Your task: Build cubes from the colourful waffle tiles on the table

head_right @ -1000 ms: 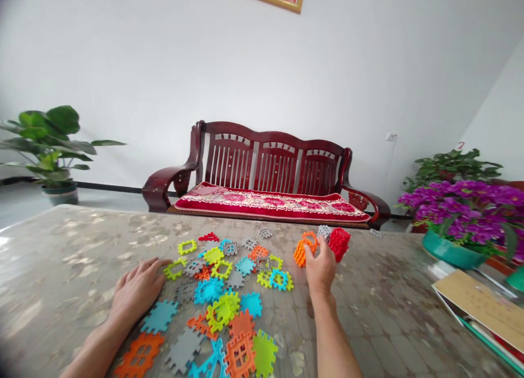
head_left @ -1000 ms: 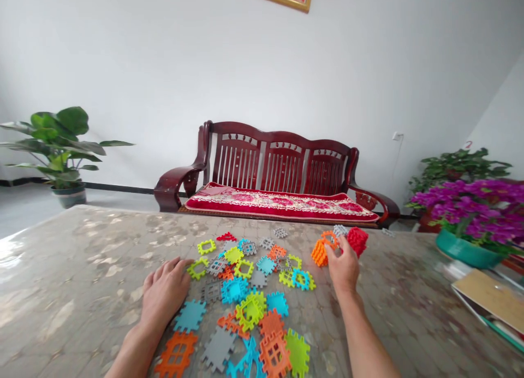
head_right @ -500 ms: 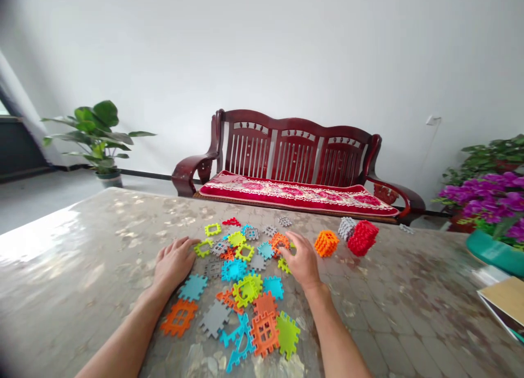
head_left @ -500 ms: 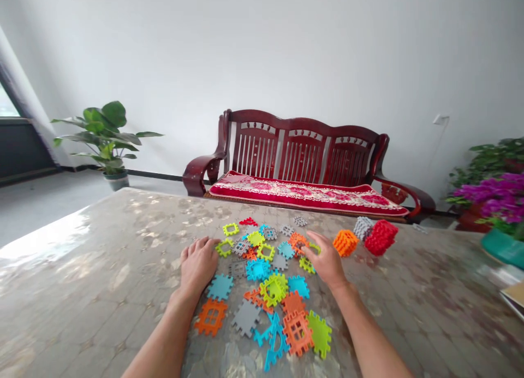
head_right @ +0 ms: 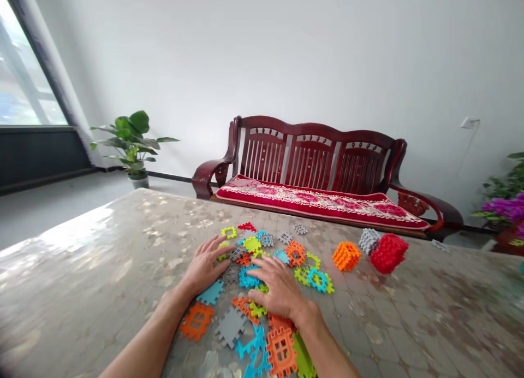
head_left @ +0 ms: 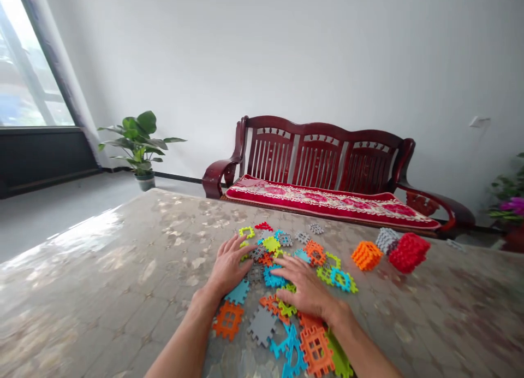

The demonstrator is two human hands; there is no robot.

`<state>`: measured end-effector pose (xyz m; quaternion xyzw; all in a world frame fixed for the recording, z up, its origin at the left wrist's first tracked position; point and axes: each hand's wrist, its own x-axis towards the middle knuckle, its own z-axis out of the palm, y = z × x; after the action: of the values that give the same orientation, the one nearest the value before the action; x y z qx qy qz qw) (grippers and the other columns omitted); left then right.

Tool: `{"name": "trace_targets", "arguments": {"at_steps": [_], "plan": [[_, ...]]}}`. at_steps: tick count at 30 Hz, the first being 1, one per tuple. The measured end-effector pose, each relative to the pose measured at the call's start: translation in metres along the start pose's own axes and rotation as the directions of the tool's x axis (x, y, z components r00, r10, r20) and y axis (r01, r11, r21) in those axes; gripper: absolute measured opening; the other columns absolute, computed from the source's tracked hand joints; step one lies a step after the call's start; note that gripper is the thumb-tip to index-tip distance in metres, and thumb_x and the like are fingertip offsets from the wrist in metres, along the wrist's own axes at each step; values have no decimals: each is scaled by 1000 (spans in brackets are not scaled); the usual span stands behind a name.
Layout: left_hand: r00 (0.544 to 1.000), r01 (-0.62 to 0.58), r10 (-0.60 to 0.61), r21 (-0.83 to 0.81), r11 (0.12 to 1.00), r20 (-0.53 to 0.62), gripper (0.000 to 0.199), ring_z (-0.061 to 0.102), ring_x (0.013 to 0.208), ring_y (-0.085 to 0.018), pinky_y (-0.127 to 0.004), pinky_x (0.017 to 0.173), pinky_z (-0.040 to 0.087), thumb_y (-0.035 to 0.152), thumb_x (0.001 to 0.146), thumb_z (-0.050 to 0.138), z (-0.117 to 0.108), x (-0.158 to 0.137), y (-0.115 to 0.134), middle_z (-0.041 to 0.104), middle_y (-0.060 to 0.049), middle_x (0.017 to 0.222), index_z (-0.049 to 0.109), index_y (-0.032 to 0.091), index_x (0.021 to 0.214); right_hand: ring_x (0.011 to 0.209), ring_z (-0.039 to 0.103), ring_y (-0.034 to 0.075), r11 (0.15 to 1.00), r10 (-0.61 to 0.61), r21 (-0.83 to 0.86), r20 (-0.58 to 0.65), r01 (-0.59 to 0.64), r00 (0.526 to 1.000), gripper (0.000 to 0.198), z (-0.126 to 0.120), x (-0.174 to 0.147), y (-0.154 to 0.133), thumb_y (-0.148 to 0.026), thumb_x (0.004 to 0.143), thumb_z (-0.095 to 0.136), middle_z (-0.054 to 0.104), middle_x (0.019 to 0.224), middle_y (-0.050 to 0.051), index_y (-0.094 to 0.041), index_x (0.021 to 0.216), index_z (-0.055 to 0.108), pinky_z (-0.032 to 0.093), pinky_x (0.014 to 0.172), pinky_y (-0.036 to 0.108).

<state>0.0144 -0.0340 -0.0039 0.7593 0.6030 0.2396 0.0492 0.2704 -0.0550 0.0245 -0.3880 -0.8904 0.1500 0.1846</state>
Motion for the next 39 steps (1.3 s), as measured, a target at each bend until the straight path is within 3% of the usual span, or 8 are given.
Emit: {"name": "trace_targets", "arguments": {"at_steps": [4, 8, 11, 16, 24, 31, 34, 39], "plan": [[996, 86, -87, 23, 996, 18, 30, 35, 141, -28, -52, 117, 23, 28, 85, 55, 0, 0, 1, 56, 2, 142, 69, 35, 111, 121, 58, 23, 998, 60, -8, -127, -61, 990, 23, -3, -3, 9, -26, 83, 61, 67, 125, 1, -29, 104, 70, 31, 114, 46], [983, 180, -178, 44, 983, -31, 27, 42, 136, -27, -49, 113, 27, 28, 87, 52, -4, 0, 2, 62, -2, 133, 67, 30, 108, 109, 62, 23, 991, 107, -50, -235, -122, 966, 12, -3, -7, 24, -26, 84, 58, 72, 109, 3, -26, 91, 69, 42, 103, 41], [972, 232, -228, 64, 971, -64, 25, 52, 125, -24, -45, 110, 30, 28, 89, 48, -7, -1, 2, 65, -4, 125, 65, 28, 107, 105, 63, 23, 984, 138, -70, -307, -167, 942, 13, 1, -10, 35, -30, 88, 56, 72, 104, 4, -25, 89, 68, 47, 96, 39], [918, 389, -380, 62, 919, -115, 30, 56, 119, -21, -41, 108, 32, 23, 90, 44, -11, -2, 0, 67, -5, 122, 65, 26, 110, 114, 61, 26, 977, 169, -46, -429, -208, 887, 22, 9, -12, 53, -29, 86, 56, 69, 118, 9, -23, 102, 69, 45, 102, 43], [879, 471, -468, 9, 882, -92, 42, 56, 120, -17, -35, 111, 30, 10, 86, 40, -17, -1, 0, 68, -1, 123, 68, 29, 111, 115, 61, 27, 994, 111, 40, -403, -103, 908, 24, -5, -17, 55, -37, 81, 66, 69, 120, 8, -26, 101, 72, 44, 103, 48], [873, 483, -477, 38, 875, -102, 42, 57, 119, -19, -37, 109, 31, 10, 86, 41, -19, -1, 2, 67, -3, 125, 68, 30, 113, 127, 51, 29, 994, 99, -16, -207, -105, 973, 33, -5, -18, 46, -36, 73, 73, 65, 128, 5, -30, 106, 73, 36, 109, 50], [870, 488, -481, 54, 871, -108, 43, 57, 118, -19, -37, 109, 30, 10, 85, 42, -18, -2, 2, 67, -3, 126, 67, 30, 114, 118, 58, 26, 982, 176, -20, -255, -187, 951, 19, 0, -17, 50, -28, 80, 65, 69, 120, 5, -27, 96, 75, 39, 107, 47], [872, 485, -477, 56, 873, -112, 45, 55, 120, -19, -37, 109, 30, 10, 86, 40, -16, -2, 0, 66, -3, 127, 66, 30, 117, 113, 61, 25, 962, 241, -34, -353, -270, 904, 18, 2, -18, 61, -24, 82, 59, 70, 116, 7, -24, 93, 73, 45, 103, 45]]}}
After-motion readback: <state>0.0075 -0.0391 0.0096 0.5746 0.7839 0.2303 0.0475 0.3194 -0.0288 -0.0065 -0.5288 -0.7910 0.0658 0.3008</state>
